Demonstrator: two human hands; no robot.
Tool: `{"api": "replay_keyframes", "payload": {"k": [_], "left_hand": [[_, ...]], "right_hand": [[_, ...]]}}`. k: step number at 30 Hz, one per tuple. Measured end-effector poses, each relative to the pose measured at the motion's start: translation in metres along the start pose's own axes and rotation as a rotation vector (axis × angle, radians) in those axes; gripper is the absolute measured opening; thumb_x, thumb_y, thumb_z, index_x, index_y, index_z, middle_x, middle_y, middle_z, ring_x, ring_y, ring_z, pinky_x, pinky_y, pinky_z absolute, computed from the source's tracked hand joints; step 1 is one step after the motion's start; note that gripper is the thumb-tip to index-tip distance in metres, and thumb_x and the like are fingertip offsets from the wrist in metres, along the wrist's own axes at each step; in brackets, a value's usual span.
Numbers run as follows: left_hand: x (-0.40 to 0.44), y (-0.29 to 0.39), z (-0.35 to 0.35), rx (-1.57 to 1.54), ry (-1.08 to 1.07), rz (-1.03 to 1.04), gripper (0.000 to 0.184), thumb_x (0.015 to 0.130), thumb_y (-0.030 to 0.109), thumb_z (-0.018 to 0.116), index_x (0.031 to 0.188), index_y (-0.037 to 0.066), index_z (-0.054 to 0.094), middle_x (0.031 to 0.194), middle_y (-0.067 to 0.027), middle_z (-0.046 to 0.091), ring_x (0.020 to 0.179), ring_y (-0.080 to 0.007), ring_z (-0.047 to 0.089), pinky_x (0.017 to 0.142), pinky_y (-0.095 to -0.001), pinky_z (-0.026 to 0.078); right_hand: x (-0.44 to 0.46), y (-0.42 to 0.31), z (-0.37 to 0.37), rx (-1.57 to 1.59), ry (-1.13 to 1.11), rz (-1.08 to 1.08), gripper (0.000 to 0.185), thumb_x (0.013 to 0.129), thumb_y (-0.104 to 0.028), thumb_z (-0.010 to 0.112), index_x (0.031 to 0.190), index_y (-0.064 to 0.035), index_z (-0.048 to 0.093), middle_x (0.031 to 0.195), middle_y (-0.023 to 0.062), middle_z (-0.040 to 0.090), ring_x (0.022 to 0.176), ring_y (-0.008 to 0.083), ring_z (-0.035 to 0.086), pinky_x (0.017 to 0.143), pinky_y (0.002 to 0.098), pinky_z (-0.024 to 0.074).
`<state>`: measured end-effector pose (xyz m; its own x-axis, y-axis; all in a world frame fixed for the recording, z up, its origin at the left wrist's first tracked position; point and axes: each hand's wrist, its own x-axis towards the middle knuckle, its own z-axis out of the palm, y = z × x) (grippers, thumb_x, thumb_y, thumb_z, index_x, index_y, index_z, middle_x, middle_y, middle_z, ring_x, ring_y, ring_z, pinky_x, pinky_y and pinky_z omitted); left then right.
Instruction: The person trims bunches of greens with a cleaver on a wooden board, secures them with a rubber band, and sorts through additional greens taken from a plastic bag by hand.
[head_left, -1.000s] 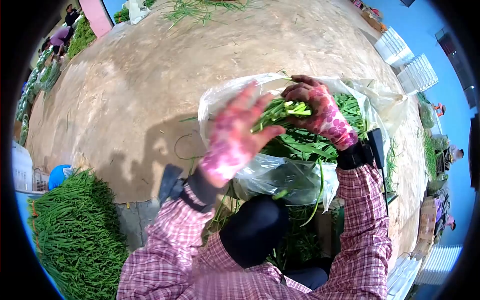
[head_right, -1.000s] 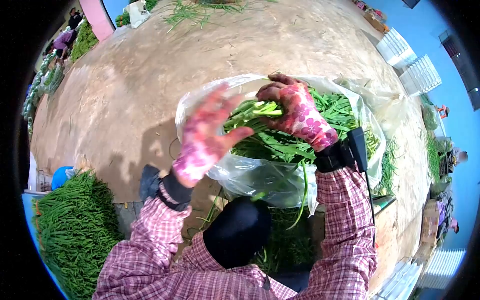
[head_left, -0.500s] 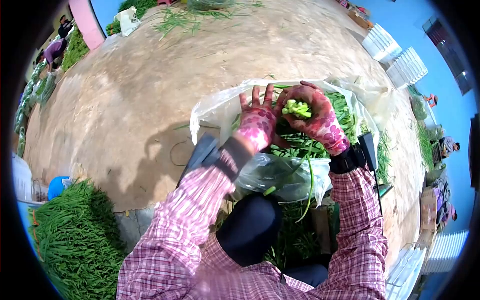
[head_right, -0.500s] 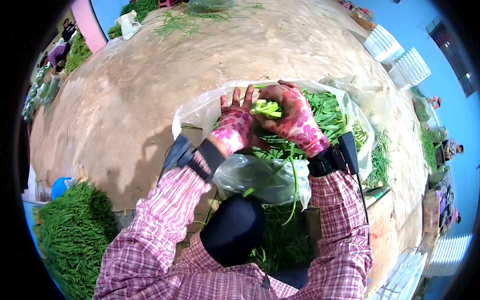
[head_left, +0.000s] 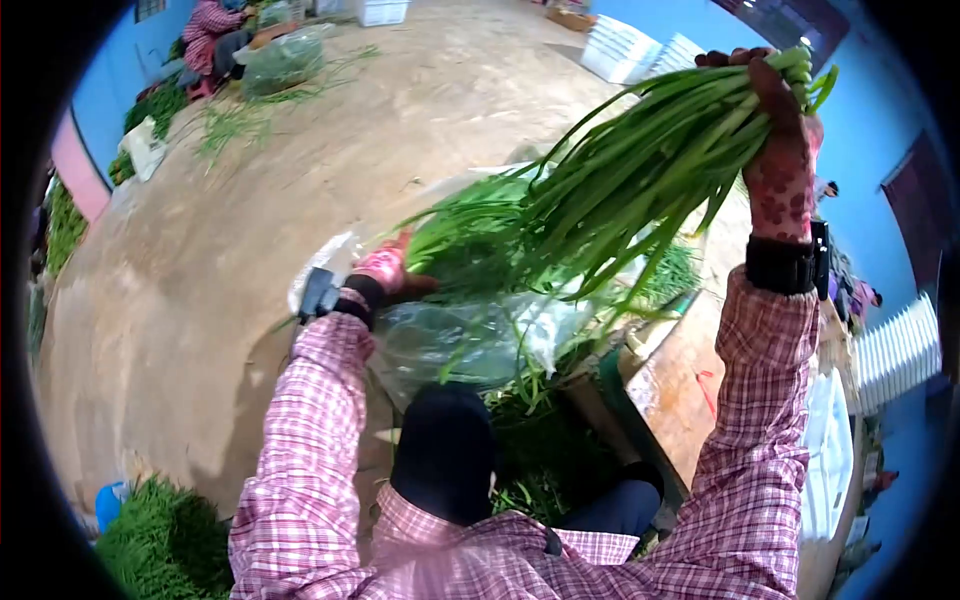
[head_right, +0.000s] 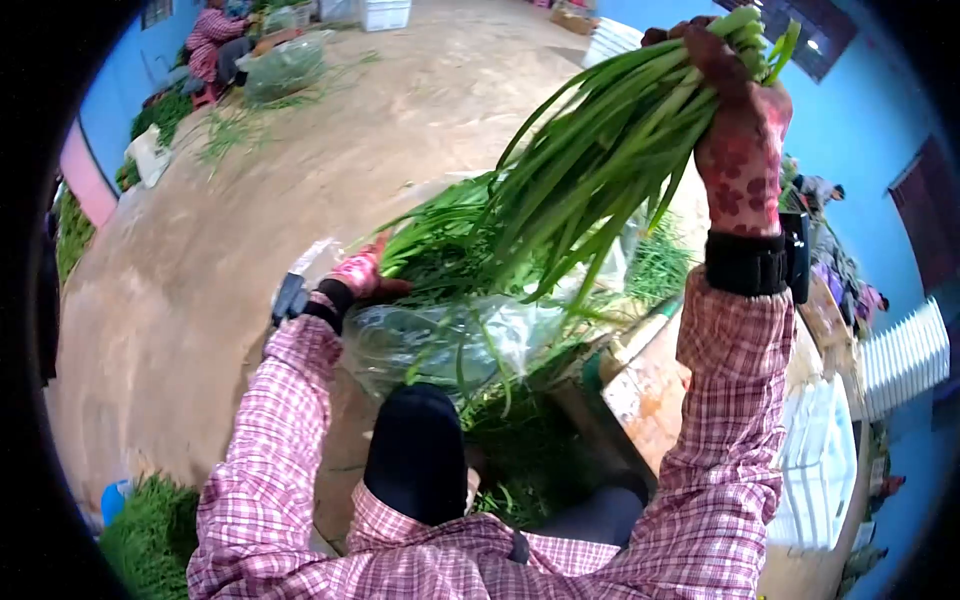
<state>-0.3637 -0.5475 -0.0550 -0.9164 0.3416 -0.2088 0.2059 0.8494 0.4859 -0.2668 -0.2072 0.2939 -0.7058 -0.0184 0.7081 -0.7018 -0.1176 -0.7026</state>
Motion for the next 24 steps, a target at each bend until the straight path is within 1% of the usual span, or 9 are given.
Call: {"api": "replay_keyframes", "payload": {"k": [2,4,6,10,11,13,17,19,24], "left_hand": [[-0.028,0.035,-0.027,0.313,0.006,-0.154,0.112,0.069,0.066,0.071,0.152,0.009,0.021,0.147,-0.0203,0.04,0.139,-0.0338,0.035,0.111,-0.0525,0.027],[-0.052,0.049,-0.038,0.369,0.319,0.093,0.08,0.081,0.062,0.063,0.138,0.008,0.048,0.14,-0.0194,0.048,0.133,-0.0336,0.041,0.106,-0.0513,0.031],[-0.113,0.106,-0.061,-0.35,0.218,0.144,0.073,0.085,0.062,0.059,0.135,0.01,0.052,0.139,-0.0168,0.05,0.134,-0.0318,0.041,0.104,-0.0511,0.034],[-0.164,0.189,0.021,-1.979,-1.043,0.616,0.105,0.072,0.084,0.048,0.145,0.009,0.039,0.143,-0.0135,0.047,0.131,-0.0301,0.044,0.101,-0.0464,0.042],[-0.186,0.214,0.027,-2.046,-1.045,0.587,0.11,0.068,0.088,0.044,0.144,0.009,0.039,0.14,-0.0121,0.048,0.128,-0.0283,0.046,0.101,-0.045,0.044],[-0.197,0.24,0.059,-2.419,-1.4,0.761,0.116,0.062,0.092,0.041,0.139,0.006,0.043,0.129,-0.0115,0.055,0.115,-0.0247,0.055,0.093,-0.0414,0.049],[-0.23,0.218,0.095,-2.217,-1.33,-0.124,0.103,0.07,0.082,0.048,0.133,0.001,0.047,0.119,-0.015,0.059,0.103,-0.025,0.06,0.085,-0.0402,0.05],[-0.227,0.235,0.104,-2.192,-1.336,-0.045,0.092,0.08,0.068,0.054,0.144,0.005,0.035,0.136,-0.0174,0.048,0.118,-0.0296,0.054,0.1,-0.0455,0.042],[-0.222,0.272,0.098,-2.016,-1.411,0.07,0.055,0.1,0.038,0.049,0.145,0.009,0.039,0.116,-0.0098,0.064,0.093,-0.0187,0.064,0.078,-0.0348,0.054]], "right_hand": [[0.002,-0.02,-0.017,-0.237,0.083,-0.039,0.023,0.088,-0.008,0.065,0.107,0.0053,0.06,0.101,0.0178,0.067,0.094,0.0307,0.067,0.083,0.0389,0.0556],[0.0,-0.031,-0.039,-0.306,0.048,-0.1,0.024,0.088,-0.008,0.066,0.106,0.0061,0.061,0.101,0.018,0.068,0.092,0.0287,0.067,0.082,0.0374,0.0558],[-0.018,-0.041,-0.034,-0.522,0.037,-0.205,0.025,0.093,-0.013,0.06,0.109,0.0058,0.06,0.104,0.018,0.067,0.095,0.0257,0.065,0.083,0.0346,0.055],[-0.089,-0.035,0.009,-0.704,-0.471,-0.453,0.029,0.094,-0.02,0.051,0.113,0.0023,0.057,0.11,0.0158,0.06,0.106,0.0246,0.059,0.09,0.0374,0.0509],[-0.12,-0.034,0.032,-0.779,-0.634,-0.525,0.029,0.093,-0.02,0.052,0.113,0.0007,0.057,0.11,0.0147,0.059,0.106,0.0253,0.058,0.093,0.0394,0.0492],[-0.215,-0.041,0.062,-0.252,-0.622,0.197,0.024,0.088,-0.017,0.054,0.106,-0.0016,0.058,0.103,0.0115,0.058,0.1,0.0258,0.058,0.095,0.0416,0.0479],[-0.302,-0.048,0.082,-0.09,-0.471,0.613,0.03,0.086,-0.019,0.058,0.111,-0.0016,0.056,0.109,0.0117,0.058,0.105,0.0257,0.057,0.097,0.0407,0.0467],[-0.317,-0.055,0.079,-0.125,-0.421,0.618,0.034,0.086,-0.02,0.061,0.114,-0.0016,0.055,0.111,0.0118,0.057,0.107,0.0256,0.056,0.098,0.0403,0.0461],[-0.34,-0.082,0.064,-0.243,-0.326,0.575,0.043,0.084,-0.022,0.066,0.12,-0.0017,0.053,0.118,0.0121,0.056,0.112,0.0254,0.054,0.1,0.0392,0.0446]]}}
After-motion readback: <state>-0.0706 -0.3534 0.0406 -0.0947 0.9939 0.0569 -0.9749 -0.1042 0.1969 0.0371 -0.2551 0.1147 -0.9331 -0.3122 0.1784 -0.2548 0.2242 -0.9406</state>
